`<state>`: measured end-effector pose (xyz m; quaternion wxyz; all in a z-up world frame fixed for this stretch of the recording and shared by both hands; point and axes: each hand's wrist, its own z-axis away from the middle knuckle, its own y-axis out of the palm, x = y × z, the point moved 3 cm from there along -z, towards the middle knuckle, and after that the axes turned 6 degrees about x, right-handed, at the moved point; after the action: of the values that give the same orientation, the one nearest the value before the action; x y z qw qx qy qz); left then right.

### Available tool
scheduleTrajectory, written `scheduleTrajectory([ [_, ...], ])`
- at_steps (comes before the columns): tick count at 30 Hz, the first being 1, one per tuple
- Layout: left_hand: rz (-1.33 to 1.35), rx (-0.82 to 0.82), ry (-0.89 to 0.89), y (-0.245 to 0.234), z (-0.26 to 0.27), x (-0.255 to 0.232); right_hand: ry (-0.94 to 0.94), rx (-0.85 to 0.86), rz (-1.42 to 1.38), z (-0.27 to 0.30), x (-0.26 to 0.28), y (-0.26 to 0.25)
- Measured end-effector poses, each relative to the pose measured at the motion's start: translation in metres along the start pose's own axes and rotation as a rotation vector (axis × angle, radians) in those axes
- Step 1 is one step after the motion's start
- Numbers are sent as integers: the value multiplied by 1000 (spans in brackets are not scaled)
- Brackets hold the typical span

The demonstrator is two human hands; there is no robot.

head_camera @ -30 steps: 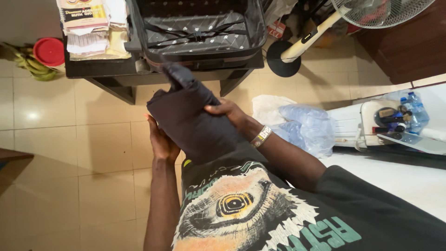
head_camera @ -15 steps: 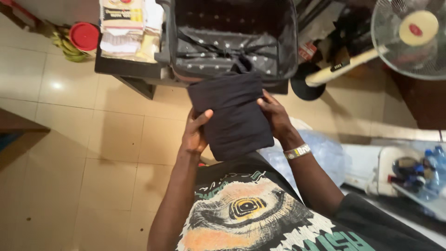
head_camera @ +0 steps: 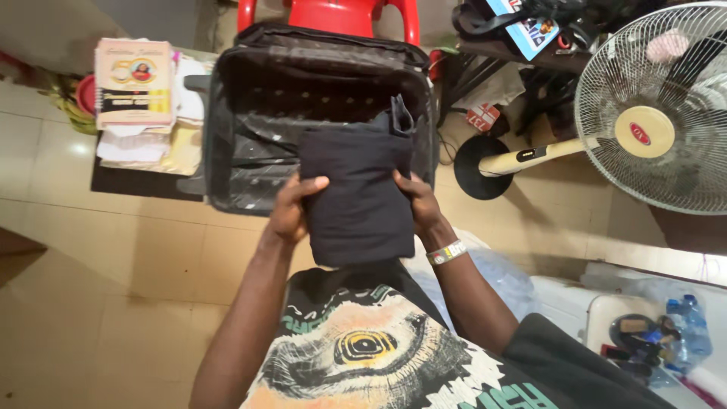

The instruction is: The person organizes and packs various items into a black suitcase. They first arrange several books and papers on a nearby surface, then fold a dark blue garment and place it inside the suitcase. The person continues by folding and packing a grey garment, a leopard-print cloth, and a pair of denim shorts into the luggage.

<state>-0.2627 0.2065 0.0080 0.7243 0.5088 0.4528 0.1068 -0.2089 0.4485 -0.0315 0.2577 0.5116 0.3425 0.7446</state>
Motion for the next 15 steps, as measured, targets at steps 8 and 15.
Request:
scheduleTrajectory([
  [8,-351,-386,-135,-57,-98,11,-94,-327,364,-76,28,-61],
  [15,-716,-529,46,-150,-197,56,-272,-760,1195,-142,26,-106],
])
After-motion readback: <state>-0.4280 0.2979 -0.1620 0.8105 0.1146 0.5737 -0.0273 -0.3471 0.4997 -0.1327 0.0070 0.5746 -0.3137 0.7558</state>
